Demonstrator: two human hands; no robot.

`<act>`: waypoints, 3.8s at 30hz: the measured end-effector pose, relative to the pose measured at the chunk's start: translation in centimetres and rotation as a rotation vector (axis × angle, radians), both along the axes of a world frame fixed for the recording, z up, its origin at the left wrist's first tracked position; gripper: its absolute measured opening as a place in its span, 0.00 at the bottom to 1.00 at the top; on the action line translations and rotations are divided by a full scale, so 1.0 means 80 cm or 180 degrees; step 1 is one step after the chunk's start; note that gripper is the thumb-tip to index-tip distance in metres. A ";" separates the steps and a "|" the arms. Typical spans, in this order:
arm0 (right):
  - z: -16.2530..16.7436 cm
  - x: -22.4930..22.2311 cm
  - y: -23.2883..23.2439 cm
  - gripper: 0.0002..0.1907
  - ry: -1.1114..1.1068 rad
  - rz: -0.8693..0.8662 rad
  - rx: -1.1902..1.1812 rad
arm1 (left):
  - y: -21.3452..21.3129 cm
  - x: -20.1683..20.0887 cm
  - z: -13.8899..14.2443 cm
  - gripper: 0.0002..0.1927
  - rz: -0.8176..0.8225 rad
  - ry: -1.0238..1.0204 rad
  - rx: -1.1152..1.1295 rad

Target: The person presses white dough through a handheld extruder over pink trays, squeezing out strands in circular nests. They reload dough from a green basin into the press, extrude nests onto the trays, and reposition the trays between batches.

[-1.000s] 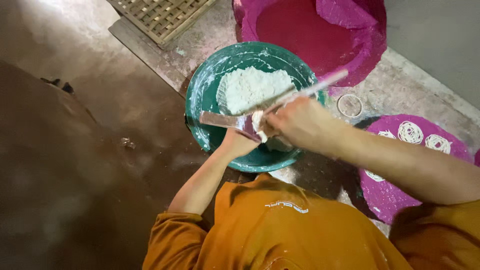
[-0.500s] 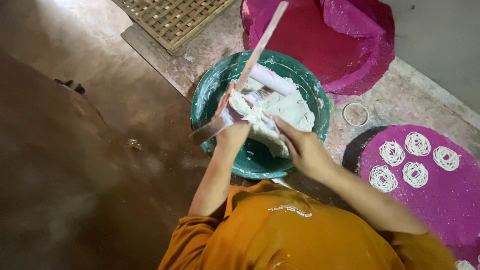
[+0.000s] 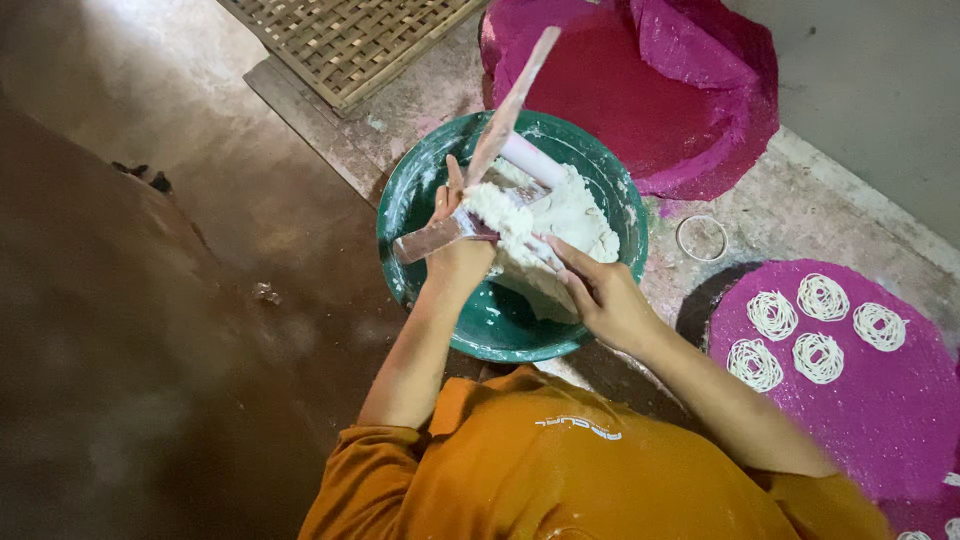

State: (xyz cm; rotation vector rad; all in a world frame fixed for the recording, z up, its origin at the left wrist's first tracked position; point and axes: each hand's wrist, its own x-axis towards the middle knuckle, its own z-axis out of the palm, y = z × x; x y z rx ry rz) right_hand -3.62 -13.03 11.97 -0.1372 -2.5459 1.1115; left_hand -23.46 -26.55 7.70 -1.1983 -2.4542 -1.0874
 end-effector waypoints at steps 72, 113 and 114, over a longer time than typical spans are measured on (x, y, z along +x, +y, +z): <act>-0.006 -0.015 0.039 0.21 -0.0825 -0.0593 -0.0917 | -0.014 -0.007 0.024 0.25 0.0104 0.0395 -0.0208; 0.078 0.297 0.005 0.33 0.0733 -0.0948 0.1036 | 0.112 0.275 0.050 0.26 -0.4407 -0.2373 -0.0834; 0.078 0.315 0.010 0.41 0.0676 -0.1013 0.0724 | 0.125 0.286 0.052 0.25 -0.4218 -0.1969 -0.1313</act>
